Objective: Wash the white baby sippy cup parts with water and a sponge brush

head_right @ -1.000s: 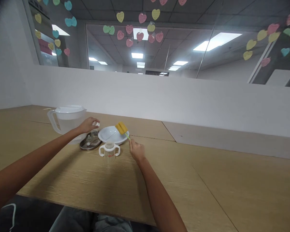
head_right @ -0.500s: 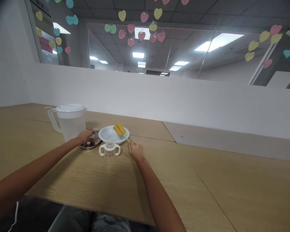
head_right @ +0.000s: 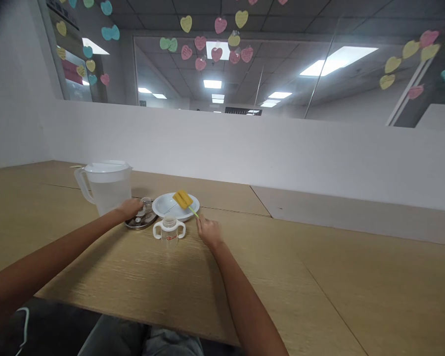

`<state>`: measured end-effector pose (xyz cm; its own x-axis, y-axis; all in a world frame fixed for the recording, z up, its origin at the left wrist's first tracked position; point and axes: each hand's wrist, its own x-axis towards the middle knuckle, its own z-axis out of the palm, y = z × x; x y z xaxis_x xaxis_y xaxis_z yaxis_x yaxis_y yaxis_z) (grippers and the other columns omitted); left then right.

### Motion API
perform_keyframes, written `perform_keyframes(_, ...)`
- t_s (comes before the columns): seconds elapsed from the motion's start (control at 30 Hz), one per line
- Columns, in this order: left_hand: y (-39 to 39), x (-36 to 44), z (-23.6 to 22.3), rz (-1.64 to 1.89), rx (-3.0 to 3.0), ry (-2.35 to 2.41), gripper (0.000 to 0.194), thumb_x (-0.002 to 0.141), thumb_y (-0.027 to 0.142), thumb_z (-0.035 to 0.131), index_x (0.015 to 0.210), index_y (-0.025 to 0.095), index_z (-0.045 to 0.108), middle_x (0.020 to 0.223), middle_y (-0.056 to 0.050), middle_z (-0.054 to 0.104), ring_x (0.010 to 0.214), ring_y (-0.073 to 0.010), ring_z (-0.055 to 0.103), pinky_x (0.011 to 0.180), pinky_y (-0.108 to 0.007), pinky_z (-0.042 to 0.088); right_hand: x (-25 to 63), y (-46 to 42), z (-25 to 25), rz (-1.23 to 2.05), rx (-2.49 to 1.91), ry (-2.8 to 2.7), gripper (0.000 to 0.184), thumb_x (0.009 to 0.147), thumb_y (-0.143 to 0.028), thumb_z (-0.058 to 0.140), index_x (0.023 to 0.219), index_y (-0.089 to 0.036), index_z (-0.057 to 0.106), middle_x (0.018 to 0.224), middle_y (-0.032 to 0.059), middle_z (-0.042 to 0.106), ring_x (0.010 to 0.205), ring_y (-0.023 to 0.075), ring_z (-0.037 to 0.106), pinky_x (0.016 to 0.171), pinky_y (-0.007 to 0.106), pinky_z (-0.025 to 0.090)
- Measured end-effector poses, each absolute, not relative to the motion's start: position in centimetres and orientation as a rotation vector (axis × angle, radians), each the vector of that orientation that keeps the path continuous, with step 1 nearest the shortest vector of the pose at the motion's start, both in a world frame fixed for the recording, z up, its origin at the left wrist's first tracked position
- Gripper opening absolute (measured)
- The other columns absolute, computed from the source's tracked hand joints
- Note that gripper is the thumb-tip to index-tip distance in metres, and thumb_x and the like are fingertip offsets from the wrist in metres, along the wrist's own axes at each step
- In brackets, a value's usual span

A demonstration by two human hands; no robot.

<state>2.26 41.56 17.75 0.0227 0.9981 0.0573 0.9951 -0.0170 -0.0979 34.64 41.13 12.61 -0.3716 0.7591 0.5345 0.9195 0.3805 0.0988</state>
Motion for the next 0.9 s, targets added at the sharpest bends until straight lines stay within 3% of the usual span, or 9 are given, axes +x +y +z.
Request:
perform_keyframes(0.13, 41.4, 2.6, 18.4, 0.095, -2.134, -2.121, 0.026, 0.084, 0.014, 0.041, 0.095, 0.011, 0.064, 0.100, -0.017, 0.063, 0.096, -0.0253, 0.061, 0.081, -0.035, 0.048, 34.6, 41.1, 12.7, -0.541, -1.471, -2.257, 0.042, 0.096, -0.035, 0.021, 0.095, -0.017, 0.059, 0.070, 0.0047, 0.066, 0.058, 0.0128, 0.057, 0.052, 0.025, 0.013)
perform_keyframes(0.3, 41.3, 2.7, 18.4, 0.113, -2.140, -2.137, 0.027, 0.080, 0.009, 0.044, 0.099, 0.014, 0.063, 0.101, -0.013, 0.064, 0.097, -0.0211, 0.060, 0.082, -0.029, 0.047, 34.6, 41.1, 12.7, -0.543, -1.467, -2.265, 0.043, 0.097, -0.036, 0.020, 0.096, -0.017, 0.058, 0.071, 0.0054, 0.066, 0.058, 0.0125, 0.058, 0.052, 0.026, 0.014)
perform_keyframes(0.53, 41.3, 2.1, 18.3, -0.005, -2.129, -2.189, 0.021, 0.079, 0.010, 0.048, 0.091, 0.010, 0.066, 0.097, -0.017, 0.064, 0.095, -0.0253, 0.061, 0.083, -0.034, 0.048, 34.6, 41.3, 12.5, -0.553, -1.454, -2.265, 0.043, 0.097, -0.036, 0.020, 0.095, -0.016, 0.058, 0.071, 0.0056, 0.066, 0.058, 0.0120, 0.058, 0.052, 0.026, 0.016)
perform_keyframes(0.67, 40.7, 3.3, 19.1, -0.282, -2.161, -2.148, 0.032, 0.081, 0.011, 0.044, 0.107, 0.015, 0.062, 0.108, -0.014, 0.062, 0.099, -0.0243, 0.060, 0.087, -0.035, 0.047, 34.7, 41.3, 12.5, -0.561, -1.425, -2.256, 0.042, 0.097, -0.035, 0.021, 0.094, -0.016, 0.058, 0.069, 0.0052, 0.065, 0.056, 0.0112, 0.057, 0.051, 0.026, 0.016)
perform_keyframes(0.77, 39.0, 5.7, 19.8, -0.580, -2.176, -2.066, 0.041, 0.092, 0.025, 0.025, 0.123, 0.015, 0.050, 0.118, -0.011, 0.058, 0.106, -0.0186, 0.057, 0.094, -0.030, 0.044, 34.7, 41.3, 12.5, -0.566, -1.397, -2.250, 0.043, 0.097, -0.035, 0.020, 0.091, -0.015, 0.059, 0.068, 0.0056, 0.065, 0.054, 0.0106, 0.056, 0.051, 0.025, 0.017)
perform_keyframes(0.83, 37.3, 7.7, 19.6, -0.785, -2.290, -1.962, 0.047, 0.094, 0.034, 0.017, 0.124, 0.017, 0.049, 0.123, -0.007, 0.056, 0.109, -0.0142, 0.054, 0.094, -0.025, 0.044, 34.7, 41.2, 12.5, -0.572, -1.391, -2.234, 0.044, 0.097, -0.035, 0.021, 0.091, -0.014, 0.059, 0.067, 0.0061, 0.064, 0.053, 0.0103, 0.055, 0.051, 0.024, 0.017)
perform_keyframes(0.9, 35.3, 9.6, 18.7, -1.210, -2.594, -1.785, 0.046, 0.090, 0.045, 0.033, 0.122, 0.017, 0.051, 0.122, -0.006, 0.056, 0.108, -0.0165, 0.055, 0.093, -0.027, 0.045, 34.6, 41.2, 12.6, -0.583, -1.392, -2.204, 0.044, 0.096, -0.035, 0.022, 0.091, -0.014, 0.060, 0.067, 0.0065, 0.064, 0.052, 0.0103, 0.054, 0.051, 0.024, 0.017)
